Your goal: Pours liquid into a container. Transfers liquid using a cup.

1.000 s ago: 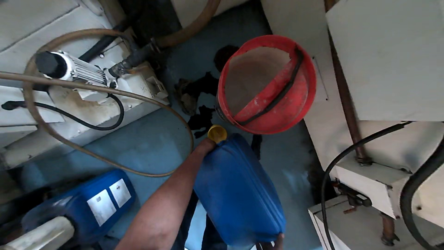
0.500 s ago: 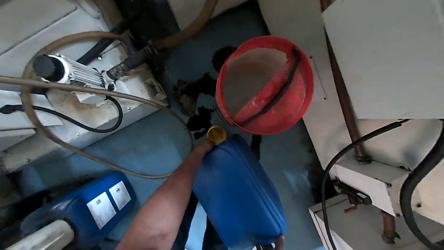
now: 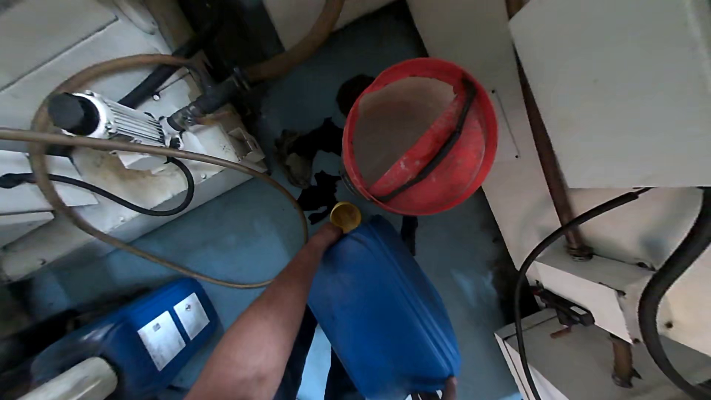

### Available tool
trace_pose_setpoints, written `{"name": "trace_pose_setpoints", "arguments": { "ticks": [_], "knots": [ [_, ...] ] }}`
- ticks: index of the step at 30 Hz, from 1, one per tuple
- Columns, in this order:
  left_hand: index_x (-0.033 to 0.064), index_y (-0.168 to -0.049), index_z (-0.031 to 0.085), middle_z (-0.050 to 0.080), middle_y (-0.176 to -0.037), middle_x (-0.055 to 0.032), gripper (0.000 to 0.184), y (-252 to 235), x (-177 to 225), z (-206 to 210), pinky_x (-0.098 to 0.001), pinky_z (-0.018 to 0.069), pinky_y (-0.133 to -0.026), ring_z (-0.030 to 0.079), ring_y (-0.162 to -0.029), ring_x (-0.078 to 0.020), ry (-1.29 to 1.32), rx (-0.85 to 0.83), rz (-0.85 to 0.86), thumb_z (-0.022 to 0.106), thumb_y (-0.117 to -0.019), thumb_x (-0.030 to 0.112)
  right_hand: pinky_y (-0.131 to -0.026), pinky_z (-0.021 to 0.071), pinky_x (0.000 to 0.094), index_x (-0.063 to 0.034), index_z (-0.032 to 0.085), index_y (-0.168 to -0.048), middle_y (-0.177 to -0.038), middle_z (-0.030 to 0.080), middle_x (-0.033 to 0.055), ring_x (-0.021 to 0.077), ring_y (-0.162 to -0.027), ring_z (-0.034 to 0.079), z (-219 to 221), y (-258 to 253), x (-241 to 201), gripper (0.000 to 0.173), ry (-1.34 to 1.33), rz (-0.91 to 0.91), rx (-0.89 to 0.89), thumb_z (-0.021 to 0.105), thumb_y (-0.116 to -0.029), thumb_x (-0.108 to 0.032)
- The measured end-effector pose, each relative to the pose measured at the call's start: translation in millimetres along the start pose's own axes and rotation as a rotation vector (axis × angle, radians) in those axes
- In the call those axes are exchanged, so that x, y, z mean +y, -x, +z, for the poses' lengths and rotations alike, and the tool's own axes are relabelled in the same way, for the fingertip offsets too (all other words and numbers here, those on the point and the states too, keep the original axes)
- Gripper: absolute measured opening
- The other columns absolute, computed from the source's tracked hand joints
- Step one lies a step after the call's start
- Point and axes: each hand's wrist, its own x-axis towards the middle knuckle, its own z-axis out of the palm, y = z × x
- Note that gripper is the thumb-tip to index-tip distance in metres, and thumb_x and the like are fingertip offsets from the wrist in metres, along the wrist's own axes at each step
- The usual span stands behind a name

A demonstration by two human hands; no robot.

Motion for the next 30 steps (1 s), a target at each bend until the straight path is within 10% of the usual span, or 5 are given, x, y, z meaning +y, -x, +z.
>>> {"name": "trace_pose_setpoints", "arguments": {
  "ticks": [30],
  "knots": [
    [-0.0091, -0.121, 0.062, 0.062, -0.125, -0.0298, 0.04, -4.8, -5.0, 0.9, -0.0606, 0.047, -0.099, 0.06, -0.119, -0.0413, 0.047, 0.049, 0.005, 0.05, -0.1077, 0.026, -0.077, 0.0538, 0.0357, -0.0023, 0.035, -0.146, -0.113, 0.056, 0.0142, 0.0169, -0.089, 0.061, 1.9, 0.5, 1.6, 0.058, 0.062, -0.018, -0.01, 0.029, -0.1108, -0.048]
  ]
}}
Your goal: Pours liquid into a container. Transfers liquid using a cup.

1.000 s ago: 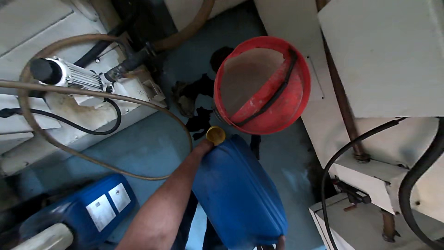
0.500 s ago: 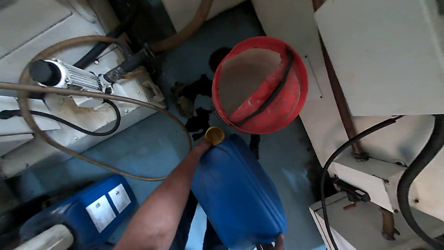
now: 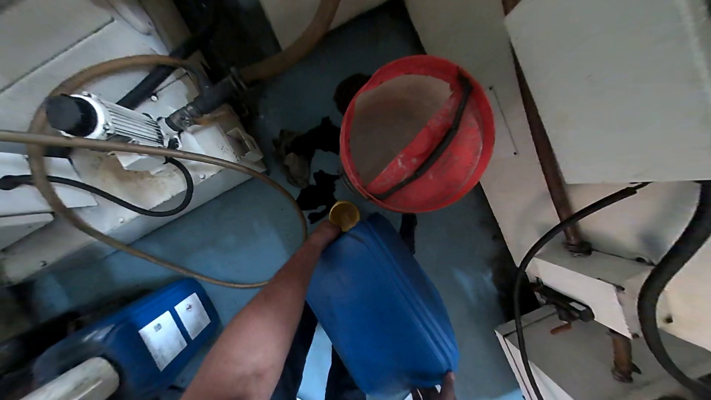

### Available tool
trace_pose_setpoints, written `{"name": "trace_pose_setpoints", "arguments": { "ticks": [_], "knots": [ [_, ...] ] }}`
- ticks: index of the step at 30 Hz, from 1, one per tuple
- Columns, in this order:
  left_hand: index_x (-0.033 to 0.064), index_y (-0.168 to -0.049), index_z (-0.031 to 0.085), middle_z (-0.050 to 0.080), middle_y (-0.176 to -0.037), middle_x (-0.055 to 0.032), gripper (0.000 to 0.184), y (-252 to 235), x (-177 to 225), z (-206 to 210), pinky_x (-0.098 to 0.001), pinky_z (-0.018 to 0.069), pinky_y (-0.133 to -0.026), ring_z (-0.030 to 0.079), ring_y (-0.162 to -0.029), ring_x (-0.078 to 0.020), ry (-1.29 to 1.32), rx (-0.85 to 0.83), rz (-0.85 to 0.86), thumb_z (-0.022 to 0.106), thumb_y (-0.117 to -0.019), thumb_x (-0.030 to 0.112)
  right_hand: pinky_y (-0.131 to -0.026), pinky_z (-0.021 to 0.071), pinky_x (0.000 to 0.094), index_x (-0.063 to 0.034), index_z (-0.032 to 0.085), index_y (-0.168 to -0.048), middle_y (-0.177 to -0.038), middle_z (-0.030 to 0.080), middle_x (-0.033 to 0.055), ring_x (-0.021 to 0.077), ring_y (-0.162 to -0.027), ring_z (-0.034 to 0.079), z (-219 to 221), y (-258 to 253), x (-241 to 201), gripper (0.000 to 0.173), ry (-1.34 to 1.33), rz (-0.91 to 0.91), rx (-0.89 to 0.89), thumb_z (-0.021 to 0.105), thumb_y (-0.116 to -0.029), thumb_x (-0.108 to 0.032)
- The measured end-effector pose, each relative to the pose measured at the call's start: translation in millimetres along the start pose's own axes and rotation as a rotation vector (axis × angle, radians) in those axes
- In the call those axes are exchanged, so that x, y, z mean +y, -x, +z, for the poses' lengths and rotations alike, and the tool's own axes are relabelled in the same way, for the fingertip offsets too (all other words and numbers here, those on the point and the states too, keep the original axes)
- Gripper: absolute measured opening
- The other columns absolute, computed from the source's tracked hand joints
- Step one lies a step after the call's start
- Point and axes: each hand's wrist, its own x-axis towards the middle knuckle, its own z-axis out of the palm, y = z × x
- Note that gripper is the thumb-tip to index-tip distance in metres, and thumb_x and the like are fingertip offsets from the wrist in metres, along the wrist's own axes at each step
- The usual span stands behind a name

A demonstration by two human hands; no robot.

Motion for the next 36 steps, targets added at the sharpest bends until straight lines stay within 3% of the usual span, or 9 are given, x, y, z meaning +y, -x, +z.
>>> {"name": "trace_pose_setpoints", "arguments": {
  "ticks": [3, 11, 30, 36],
  "knots": [
    [-0.0091, -0.122, 0.062, 0.061, -0.127, -0.0297, 0.04, 1, 3, 1, -0.0603, 0.0467, -0.1, 0.059, -0.12, -0.0412, -0.015, -0.002, -0.021, 0.051, -0.1075, 0.026, -0.081, 0.0533, 0.0378, -0.0026, 0.033, -0.148, -0.119, 0.055, 0.0165, 0.0191, -0.094, 0.061, 0, -1, 0, 0.059, -0.008, 0.01, 0.002, 0.029, -0.1108, -0.048],
    [-0.0084, -0.123, 0.062, 0.061, -0.127, -0.0293, 0.04, 4, 4, -3, -0.0602, 0.0465, -0.1, 0.06, -0.12, -0.0406, -0.028, -0.013, -0.02, 0.048, -0.1084, 0.026, -0.076, 0.0532, 0.0348, -0.0026, 0.034, -0.146, -0.113, 0.056, 0.0137, 0.0162, -0.088, 0.061, -1, 3, 1, 0.058, -0.007, 0.013, 0.003, 0.03, -0.1107, -0.049],
    [-0.0085, -0.122, 0.063, 0.062, -0.127, -0.0292, 0.041, 3, -1, -3, -0.0612, 0.0473, -0.1, 0.06, -0.121, -0.0415, -0.061, 0.0, -0.031, 0.054, -0.1054, 0.028, -0.081, 0.0543, 0.0384, -0.0026, 0.032, -0.148, -0.118, 0.056, 0.0158, 0.0187, -0.095, 0.062, -4, -4, 15, 0.06, -0.013, 0.004, -0.041, 0.03, -0.1102, -0.05],
    [-0.009, -0.132, 0.056, 0.058, -0.136, -0.0298, 0.044, 37, 13, -10, -0.0578, 0.045, -0.106, 0.056, -0.128, -0.0411, 0.03, -0.013, -0.074, 0.056, -0.1059, 0.026, -0.079, 0.054, 0.0377, -0.0038, 0.031, -0.149, -0.12, 0.056, 0.0162, 0.0184, -0.095, 0.062, -5, -17, 24, 0.061, -0.021, 0.026, -0.055, 0.027, -0.1106, -0.05]
  ]
}}
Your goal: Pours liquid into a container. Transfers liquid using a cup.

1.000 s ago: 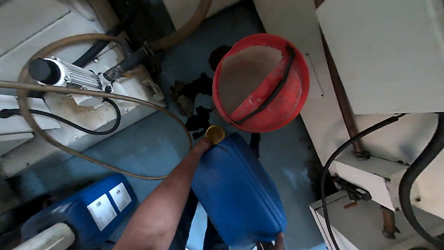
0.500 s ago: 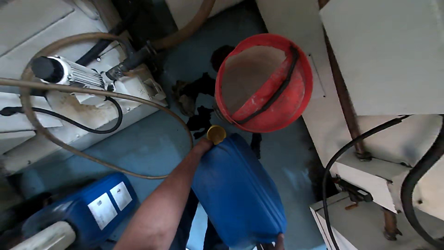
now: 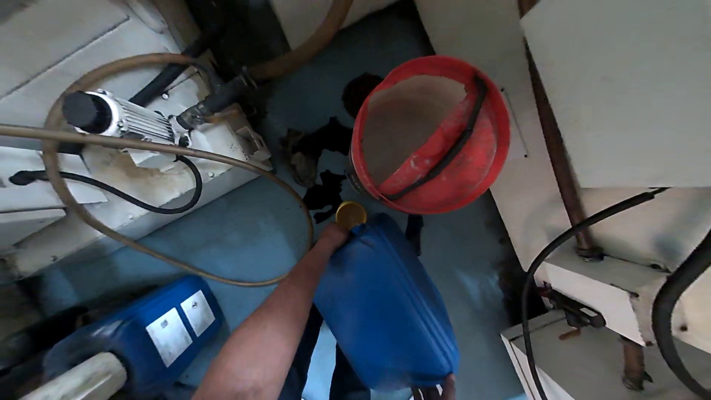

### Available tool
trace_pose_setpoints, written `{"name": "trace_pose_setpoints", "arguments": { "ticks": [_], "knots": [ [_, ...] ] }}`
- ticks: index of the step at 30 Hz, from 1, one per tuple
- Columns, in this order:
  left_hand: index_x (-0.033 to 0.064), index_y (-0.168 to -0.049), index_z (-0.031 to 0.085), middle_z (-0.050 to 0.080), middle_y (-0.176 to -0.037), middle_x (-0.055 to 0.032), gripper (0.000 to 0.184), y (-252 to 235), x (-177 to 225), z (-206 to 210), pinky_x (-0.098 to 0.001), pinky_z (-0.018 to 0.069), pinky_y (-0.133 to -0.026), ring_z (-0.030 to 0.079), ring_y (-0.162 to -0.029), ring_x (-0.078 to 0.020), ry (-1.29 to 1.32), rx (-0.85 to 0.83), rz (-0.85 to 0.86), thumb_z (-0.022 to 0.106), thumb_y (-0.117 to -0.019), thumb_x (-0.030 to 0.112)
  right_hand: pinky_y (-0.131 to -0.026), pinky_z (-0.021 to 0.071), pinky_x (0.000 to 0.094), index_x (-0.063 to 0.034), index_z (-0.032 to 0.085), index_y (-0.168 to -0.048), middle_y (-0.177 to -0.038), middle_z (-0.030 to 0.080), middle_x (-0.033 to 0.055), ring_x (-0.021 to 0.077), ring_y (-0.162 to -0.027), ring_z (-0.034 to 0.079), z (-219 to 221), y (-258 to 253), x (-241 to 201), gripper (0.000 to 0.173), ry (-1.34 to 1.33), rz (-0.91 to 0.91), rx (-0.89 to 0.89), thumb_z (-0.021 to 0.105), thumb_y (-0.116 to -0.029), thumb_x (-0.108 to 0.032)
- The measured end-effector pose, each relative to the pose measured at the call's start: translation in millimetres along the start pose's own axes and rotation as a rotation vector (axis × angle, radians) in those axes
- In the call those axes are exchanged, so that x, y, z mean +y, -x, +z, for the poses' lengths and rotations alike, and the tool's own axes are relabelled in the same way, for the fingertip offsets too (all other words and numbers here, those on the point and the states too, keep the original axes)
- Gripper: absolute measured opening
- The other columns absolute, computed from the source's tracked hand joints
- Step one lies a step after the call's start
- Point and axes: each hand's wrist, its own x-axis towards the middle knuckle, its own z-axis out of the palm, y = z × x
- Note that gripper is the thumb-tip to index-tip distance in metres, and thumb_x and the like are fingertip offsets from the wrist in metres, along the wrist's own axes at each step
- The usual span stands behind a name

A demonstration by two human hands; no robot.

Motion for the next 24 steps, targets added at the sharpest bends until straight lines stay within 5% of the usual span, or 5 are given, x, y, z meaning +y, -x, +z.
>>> {"name": "trace_pose_setpoints", "arguments": {
  "ticks": [12, 15, 19, 22, 24],
  "knots": [
    [0.0011, -0.119, 0.07, 0.068, -0.118, -0.0249, 0.035, 2, -33, 30, -0.0621, 0.0514, -0.095, 0.065, -0.111, -0.0407, 0.083, 0.089, 0.108, 0.069, -0.0966, 0.028, -0.086, 0.0518, 0.0428, -0.0103, 0.029, -0.151, -0.129, 0.055, 0.0141, 0.0205, -0.105, 0.06, -15, -33, 28, 0.061, -0.068, 0.072, -0.012, 0.021, -0.1096, -0.054],
    [0.0014, -0.125, 0.066, 0.068, -0.118, -0.0235, 0.042, 40, -44, 34, -0.0594, 0.0531, -0.095, 0.066, -0.11, -0.0388, 0.149, 0.108, 0.145, 0.076, -0.0918, 0.026, -0.089, 0.0501, 0.0457, -0.0111, 0.027, -0.152, -0.135, 0.051, 0.0159, 0.0236, -0.11, 0.058, -19, -48, 42, 0.062, -0.123, 0.118, -0.04, 0.018, -0.1091, -0.055],
    [-0.0027, -0.121, 0.061, 0.069, -0.097, -0.0149, 0.038, 114, -79, 32, -0.0402, 0.0618, -0.074, 0.071, -0.081, -0.0227, 0.367, 0.144, 0.1, 0.075, -0.0917, 0.017, -0.082, 0.0532, 0.0421, -0.0141, 0.028, -0.15, -0.121, 0.06, 0.0105, 0.019, -0.099, 0.062, -17, -55, 54, 0.058, -0.2, 0.163, -0.111, 0.019, -0.1094, -0.054],
    [-0.0044, -0.11, 0.062, 0.067, -0.081, -0.012, 0.02, 178, -111, 29, -0.0365, 0.0604, -0.059, 0.067, -0.062, -0.02, 0.629, 0.218, 0.045, 0.066, -0.0938, 0.006, -0.071, 0.0592, 0.0336, -0.0142, 0.045, -0.131, -0.098, 0.069, 0.0006, 0.0104, -0.082, 0.069, -5, -50, 55, 0.048, -0.207, 0.154, -0.165, 0.023, -0.1105, -0.051],
    [-0.0049, -0.107, 0.059, 0.065, -0.077, -0.01, 0.015, 213, -132, 23, -0.0367, 0.0602, -0.056, 0.065, -0.058, -0.0187, 0.753, 0.279, 0.033, 0.06, -0.0927, 0.0, -0.076, 0.0563, 0.0322, -0.007, 0.047, -0.134, -0.1, 0.066, 0.0024, 0.0091, -0.085, 0.065, 7, -43, 50, 0.047, -0.044, 0.113, -0.253, 0.023, -0.1126, -0.042]
  ]
}}
